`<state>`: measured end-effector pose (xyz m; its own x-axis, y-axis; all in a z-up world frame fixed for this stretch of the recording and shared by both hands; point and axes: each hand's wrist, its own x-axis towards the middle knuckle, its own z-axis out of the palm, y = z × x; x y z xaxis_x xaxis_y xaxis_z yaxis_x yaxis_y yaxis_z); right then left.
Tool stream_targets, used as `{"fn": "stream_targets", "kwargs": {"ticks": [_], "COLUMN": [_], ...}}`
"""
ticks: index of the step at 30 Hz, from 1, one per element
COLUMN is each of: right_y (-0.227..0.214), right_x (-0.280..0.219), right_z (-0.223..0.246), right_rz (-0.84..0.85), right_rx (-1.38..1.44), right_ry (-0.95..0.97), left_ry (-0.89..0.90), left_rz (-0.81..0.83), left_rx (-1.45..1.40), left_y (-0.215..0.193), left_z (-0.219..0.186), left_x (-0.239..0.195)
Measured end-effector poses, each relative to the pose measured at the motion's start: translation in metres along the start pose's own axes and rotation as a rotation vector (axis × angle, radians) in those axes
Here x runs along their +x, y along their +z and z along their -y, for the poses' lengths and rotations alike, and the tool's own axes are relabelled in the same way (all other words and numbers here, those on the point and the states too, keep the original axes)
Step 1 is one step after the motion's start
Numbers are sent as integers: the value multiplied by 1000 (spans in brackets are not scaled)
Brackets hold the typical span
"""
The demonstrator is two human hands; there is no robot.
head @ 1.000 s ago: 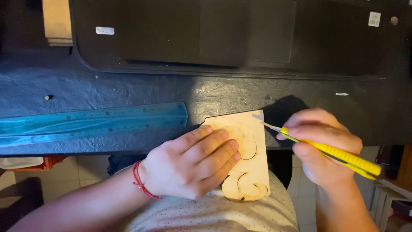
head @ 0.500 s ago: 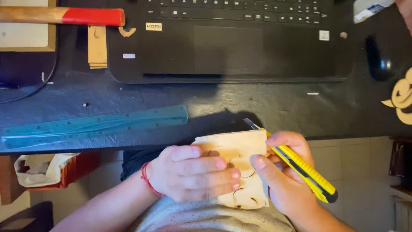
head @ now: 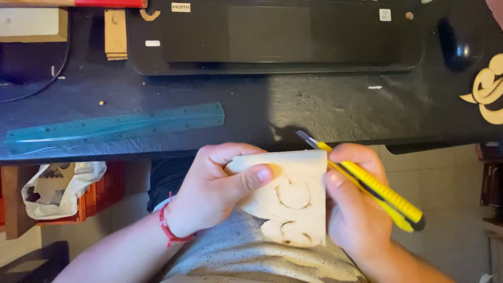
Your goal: Cutting out a wooden shape using a utility knife on a production desk
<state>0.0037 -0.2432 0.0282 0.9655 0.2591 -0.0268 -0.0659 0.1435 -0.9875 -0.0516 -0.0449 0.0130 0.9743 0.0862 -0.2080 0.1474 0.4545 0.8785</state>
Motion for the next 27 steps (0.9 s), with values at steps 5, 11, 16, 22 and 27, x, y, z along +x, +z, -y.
{"fn": "stream_targets", "kwargs": {"ticks": [5, 11, 16, 22, 27], "right_y": [-1, -4, -2, -6, -10], "right_x": [6, 7, 6, 5, 0], "right_z": [17, 19, 22, 17, 14], "right_rz": [25, 37, 40, 47, 3], "right_rx": [-168, -24, 82, 9, -252], "right_ry": [17, 167, 177, 134, 35], "left_ry": [-36, -37, -58, -53, -80], "left_rz": [65, 91, 88, 66, 49], "left_rx": [121, 49, 58, 117, 171], "left_y": [6, 4, 5, 6, 10], "left_z": [-7, 2, 3, -1, -7], "left_x": [0, 1, 1, 0, -5]}}
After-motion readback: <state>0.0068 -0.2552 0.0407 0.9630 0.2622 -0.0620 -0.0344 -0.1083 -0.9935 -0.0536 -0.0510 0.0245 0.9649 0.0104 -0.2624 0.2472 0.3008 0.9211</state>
